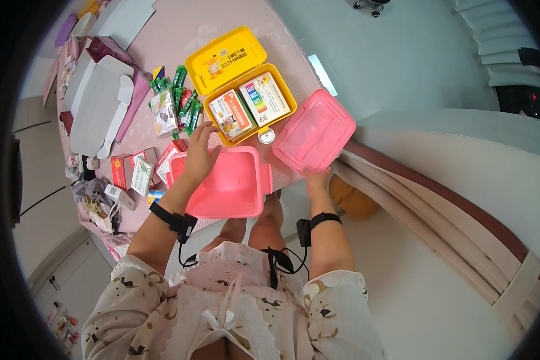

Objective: The person wipes the interior and exterior of pink plastic storage bins with a green cloth and places several boxes of medication and packets inside them.

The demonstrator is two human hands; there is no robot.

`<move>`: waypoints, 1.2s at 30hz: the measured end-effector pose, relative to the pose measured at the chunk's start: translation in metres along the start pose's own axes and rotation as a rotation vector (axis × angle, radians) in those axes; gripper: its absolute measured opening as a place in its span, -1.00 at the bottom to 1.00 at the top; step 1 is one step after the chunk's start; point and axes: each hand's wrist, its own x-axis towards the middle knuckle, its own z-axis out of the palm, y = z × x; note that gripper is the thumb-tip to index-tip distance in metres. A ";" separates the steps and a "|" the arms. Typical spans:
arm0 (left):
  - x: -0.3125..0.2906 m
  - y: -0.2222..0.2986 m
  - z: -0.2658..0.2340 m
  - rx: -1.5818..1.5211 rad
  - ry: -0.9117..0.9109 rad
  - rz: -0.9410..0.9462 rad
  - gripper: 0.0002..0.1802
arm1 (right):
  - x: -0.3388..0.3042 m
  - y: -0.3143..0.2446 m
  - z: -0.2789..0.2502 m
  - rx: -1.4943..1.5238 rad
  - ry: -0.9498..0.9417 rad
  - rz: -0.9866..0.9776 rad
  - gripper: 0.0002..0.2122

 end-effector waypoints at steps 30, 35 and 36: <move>-0.180 -0.143 -0.094 -0.194 0.050 -0.543 -0.46 | -0.148 -0.069 0.137 -0.973 -0.360 -0.843 -0.56; -0.204 -0.184 -0.124 -0.088 0.233 -0.564 -0.49 | -0.191 -0.082 0.174 -1.088 -0.138 -1.126 -0.49; -0.208 -0.189 -0.129 -0.080 0.259 -0.598 -0.47 | -0.204 -0.087 0.183 -1.088 -0.094 -1.202 -0.50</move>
